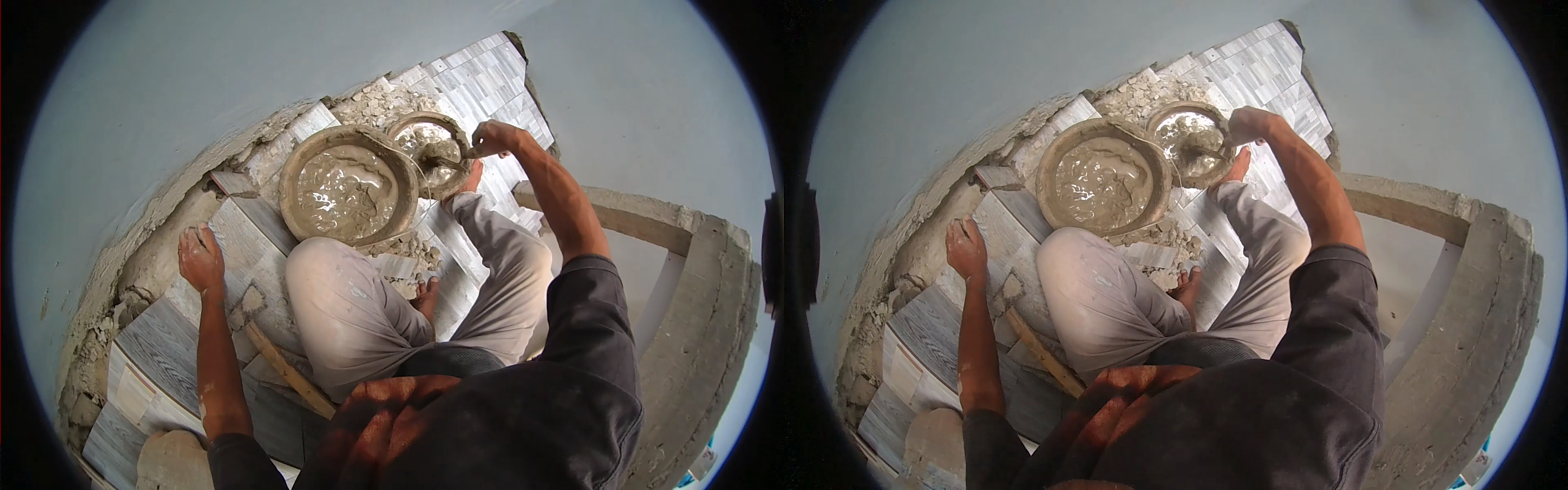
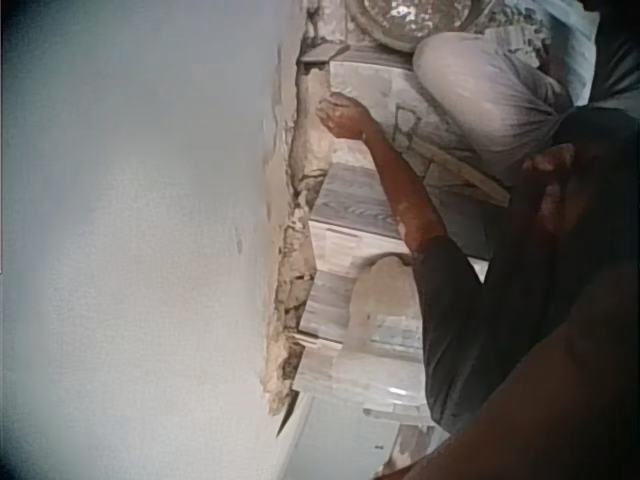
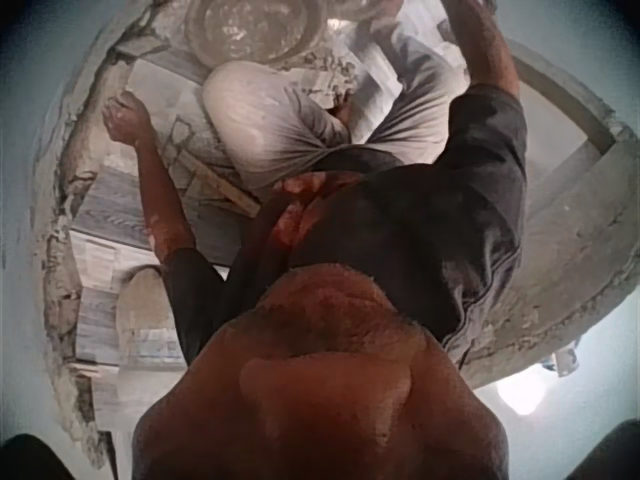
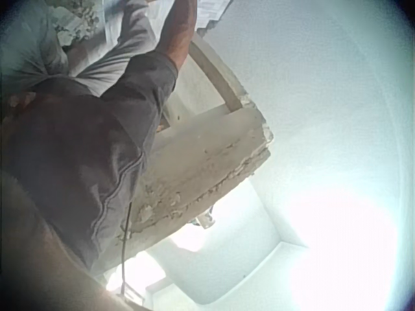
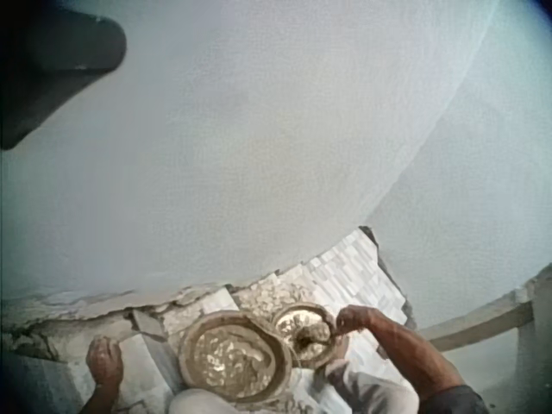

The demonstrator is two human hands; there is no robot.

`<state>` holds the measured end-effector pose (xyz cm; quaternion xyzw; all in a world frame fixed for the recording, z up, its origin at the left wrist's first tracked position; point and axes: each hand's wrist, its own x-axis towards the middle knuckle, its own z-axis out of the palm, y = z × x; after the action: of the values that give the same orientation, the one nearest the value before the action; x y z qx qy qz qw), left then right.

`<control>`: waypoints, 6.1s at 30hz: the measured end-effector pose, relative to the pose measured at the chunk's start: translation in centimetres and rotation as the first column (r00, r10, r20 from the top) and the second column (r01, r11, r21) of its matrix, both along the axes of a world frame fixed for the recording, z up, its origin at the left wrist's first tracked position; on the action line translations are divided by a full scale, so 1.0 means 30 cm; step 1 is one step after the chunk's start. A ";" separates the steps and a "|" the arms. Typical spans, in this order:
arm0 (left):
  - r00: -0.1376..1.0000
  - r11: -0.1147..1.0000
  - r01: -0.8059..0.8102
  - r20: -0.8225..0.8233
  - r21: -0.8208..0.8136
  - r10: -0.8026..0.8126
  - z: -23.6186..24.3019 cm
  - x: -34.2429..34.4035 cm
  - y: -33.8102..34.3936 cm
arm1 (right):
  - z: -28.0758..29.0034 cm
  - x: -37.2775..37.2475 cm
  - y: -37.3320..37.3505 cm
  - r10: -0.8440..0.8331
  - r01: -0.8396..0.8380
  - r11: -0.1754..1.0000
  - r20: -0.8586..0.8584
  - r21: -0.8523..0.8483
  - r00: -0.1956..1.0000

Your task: Applying mortar and tiles to a wall using a trowel and hammer.

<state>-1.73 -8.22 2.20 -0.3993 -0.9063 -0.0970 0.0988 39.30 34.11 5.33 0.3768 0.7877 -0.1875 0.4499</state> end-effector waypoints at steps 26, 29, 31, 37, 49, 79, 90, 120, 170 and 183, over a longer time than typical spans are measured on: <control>1.000 1.000 0.012 0.009 0.021 -0.012 -0.005 -0.001 0.000 | -0.190 0.203 -0.094 0.044 -0.025 0.997 -0.304 0.066 0.952; 1.000 1.000 0.018 0.008 0.024 -0.018 0.004 0.006 0.006 | -0.156 0.241 -0.075 -0.017 0.027 0.999 -0.286 0.031 0.958; 1.000 0.999 0.021 -0.014 0.045 -0.020 0.007 0.008 0.009 | -0.131 0.251 -0.069 0.001 0.014 0.999 -0.289 0.047 0.957; 1.000 0.999 0.013 0.007 0.030 -0.014 -0.003 0.005 0.003 | -0.041 0.187 -0.145 0.129 -0.154 0.988 -0.413 -0.026 0.902; 1.000 1.000 0.002 0.009 0.001 -0.002 0.002 0.008 0.005 | -0.291 0.140 -0.149 -0.020 0.033 0.999 -0.395 0.027 0.918; 1.000 0.999 0.007 0.028 0.037 -0.008 0.008 0.011 0.007 | -0.355 0.207 -0.154 -0.243 0.268 0.963 -0.512 -0.026 0.824; 1.000 1.000 0.006 0.000 0.029 -0.006 0.000 0.006 0.008 | -0.159 0.343 -0.178 -0.311 0.349 0.937 -0.480 -0.011 0.820; 1.000 1.000 0.002 0.024 0.022 -0.002 0.007 0.014 0.009 | -0.476 0.313 -0.112 -0.585 0.572 0.797 -0.481 -0.193 0.653; 1.000 1.000 0.005 -0.002 0.021 -0.005 -0.005 0.000 -0.002 | -0.156 0.186 -0.246 0.029 0.042 0.966 -0.270 0.254 0.962; 1.000 1.000 0.007 0.010 0.023 -0.007 -0.007 -0.006 0.001 | -0.266 0.245 -0.350 -0.062 0.111 0.966 -0.208 0.233 0.976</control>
<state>-1.92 -8.19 1.99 -0.4007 -0.9043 -0.1100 0.0983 46.64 23.60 -2.63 0.4425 0.8285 -0.1458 0.3107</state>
